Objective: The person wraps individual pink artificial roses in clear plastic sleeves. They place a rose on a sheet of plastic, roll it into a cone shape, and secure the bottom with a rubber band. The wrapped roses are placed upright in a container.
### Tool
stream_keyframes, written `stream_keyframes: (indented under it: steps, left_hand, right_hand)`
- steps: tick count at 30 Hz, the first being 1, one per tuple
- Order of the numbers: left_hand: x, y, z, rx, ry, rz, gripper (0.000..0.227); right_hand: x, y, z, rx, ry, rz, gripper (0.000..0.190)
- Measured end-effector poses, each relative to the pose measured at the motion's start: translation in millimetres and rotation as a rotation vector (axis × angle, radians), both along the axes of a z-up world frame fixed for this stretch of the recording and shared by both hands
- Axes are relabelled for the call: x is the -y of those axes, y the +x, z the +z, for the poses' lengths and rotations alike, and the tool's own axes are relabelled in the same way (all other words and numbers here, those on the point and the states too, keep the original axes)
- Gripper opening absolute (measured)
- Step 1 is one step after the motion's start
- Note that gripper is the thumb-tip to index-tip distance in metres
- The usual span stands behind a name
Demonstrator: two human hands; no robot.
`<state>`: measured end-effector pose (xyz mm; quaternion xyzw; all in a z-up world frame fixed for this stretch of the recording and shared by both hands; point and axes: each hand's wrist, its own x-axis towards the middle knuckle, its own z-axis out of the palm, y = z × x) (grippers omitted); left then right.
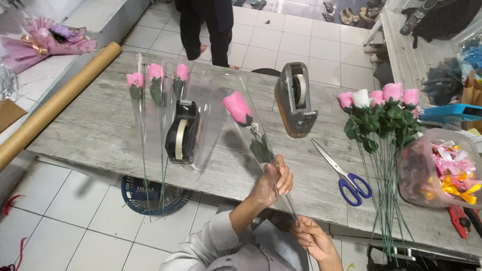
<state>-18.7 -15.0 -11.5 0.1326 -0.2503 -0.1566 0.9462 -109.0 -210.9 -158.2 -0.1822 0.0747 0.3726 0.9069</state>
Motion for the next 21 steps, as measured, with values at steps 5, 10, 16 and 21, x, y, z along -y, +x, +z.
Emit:
stream_keyframes:
  steps: [5, 10, 16, 21]
  left_hand:
    - [1, -2, -7, -0.198, 0.182, 0.271, 0.035]
    - [-4, -5, 10, -0.346, 0.294, 0.462, 0.033]
    - [-7, -5, 3, -0.493, 0.291, 0.4, 0.013]
    - [-17, -3, 15, -0.116, 0.272, 0.187, 0.021]
  right_hand:
    - [-29, 1, 38, 0.214, -0.716, -0.26, 0.012]
    - [-51, -6, 77, 0.454, -1.121, -0.531, 0.016]
    - [-42, -3, 58, 0.369, -0.981, -0.536, 0.013]
    - [-16, 5, 29, 0.046, -0.064, -0.04, 0.009]
